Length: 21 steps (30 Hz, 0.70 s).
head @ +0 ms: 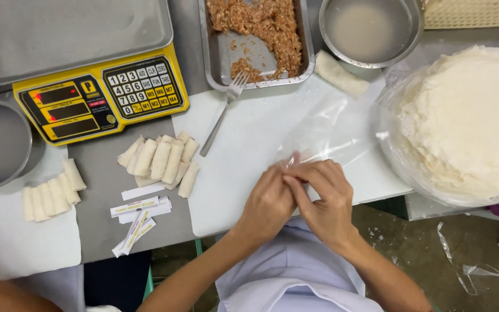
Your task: The person picks up spring rolls from a table and places them into a clear plastic bag.
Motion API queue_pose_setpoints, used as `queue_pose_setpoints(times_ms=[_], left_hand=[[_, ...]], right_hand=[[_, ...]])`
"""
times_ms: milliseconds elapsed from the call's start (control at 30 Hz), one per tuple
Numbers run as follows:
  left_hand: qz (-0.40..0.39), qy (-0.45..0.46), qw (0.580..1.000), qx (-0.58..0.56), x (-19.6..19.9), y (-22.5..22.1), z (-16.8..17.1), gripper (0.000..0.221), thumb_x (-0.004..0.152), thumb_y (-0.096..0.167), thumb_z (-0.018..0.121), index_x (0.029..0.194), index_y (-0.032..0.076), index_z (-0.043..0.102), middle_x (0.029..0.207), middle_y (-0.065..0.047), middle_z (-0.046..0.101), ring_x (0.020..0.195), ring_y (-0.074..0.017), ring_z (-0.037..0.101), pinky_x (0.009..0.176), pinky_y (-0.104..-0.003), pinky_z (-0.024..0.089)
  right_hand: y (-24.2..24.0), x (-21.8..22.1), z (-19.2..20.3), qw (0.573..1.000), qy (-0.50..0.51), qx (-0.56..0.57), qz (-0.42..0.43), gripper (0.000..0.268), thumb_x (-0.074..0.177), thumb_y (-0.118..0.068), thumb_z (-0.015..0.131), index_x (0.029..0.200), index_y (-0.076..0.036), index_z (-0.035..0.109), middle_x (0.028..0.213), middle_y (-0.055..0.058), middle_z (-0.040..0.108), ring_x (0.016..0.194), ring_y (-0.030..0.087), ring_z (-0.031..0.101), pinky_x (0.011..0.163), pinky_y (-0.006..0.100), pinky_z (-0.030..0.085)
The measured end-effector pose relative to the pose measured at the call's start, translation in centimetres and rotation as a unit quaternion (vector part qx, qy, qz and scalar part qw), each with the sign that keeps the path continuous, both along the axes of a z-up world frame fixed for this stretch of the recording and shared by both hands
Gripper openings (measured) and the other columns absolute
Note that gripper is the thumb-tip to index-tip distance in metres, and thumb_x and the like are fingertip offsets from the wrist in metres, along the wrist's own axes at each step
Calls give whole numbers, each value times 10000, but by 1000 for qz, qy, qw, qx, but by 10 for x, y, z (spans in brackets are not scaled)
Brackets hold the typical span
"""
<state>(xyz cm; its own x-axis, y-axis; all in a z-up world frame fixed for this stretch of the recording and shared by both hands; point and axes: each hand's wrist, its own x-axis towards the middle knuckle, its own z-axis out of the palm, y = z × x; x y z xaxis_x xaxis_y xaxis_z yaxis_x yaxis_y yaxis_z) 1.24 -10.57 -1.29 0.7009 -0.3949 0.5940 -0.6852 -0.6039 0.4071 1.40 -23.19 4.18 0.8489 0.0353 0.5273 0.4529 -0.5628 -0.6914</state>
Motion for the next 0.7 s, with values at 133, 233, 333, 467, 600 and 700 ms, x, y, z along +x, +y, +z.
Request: queue_pose_setpoints(times_ms=[133,233,333,467,600,700], left_hand=[[-29,374,863,-339,12,-8,3,293,949,15,666,1222,-92,675,1410,-311,596,1318,-464,563,1071,-511,485],[-92,475,745,-459,8,-32,-4,317,997,113,638,1237,-93,657,1454,-316,557,1383,-400,505,1119,-506,442],[-102,195,948,-230,6,-42,-10,558,1042,75,603,1492,-140,354,1420,-272,563,1316,-412,578,1146,-446,500],[-95,-47,994,-17,16,-47,5,355,1094,-69,512,1410,-213,438,1449,-314,540,1355,-422,587,1166,-499,535],[-92,90,992,-6,23,-52,1,477,1135,222,469,1557,32,353,1539,-135,476,1462,-269,491,1240,-411,392],[-119,254,930,-239,30,-49,18,497,1119,236,416,1578,56,356,1573,-184,475,1489,-321,485,1228,-426,399]], right_hand=[[-9,3,-1,999,-14,-34,-29,113,830,-15,833,910,-86,799,725,24,684,654,213,635,659,320,494],[-19,2,3,998,-14,-56,-39,109,831,-9,837,905,-78,797,721,29,682,653,218,642,659,321,492],[-22,-6,17,992,21,-119,-20,43,947,-20,732,974,-52,724,895,42,724,788,199,628,748,328,461],[-24,-7,15,991,-26,-122,-37,112,936,54,732,971,-49,704,884,63,676,796,213,610,780,355,479],[-24,-11,15,993,-89,-78,23,108,947,48,677,1030,-8,717,971,141,676,883,288,613,846,384,513],[-26,-20,-7,994,-96,26,-55,226,978,-151,659,1145,-3,624,1187,185,583,1113,303,602,1036,407,490]])
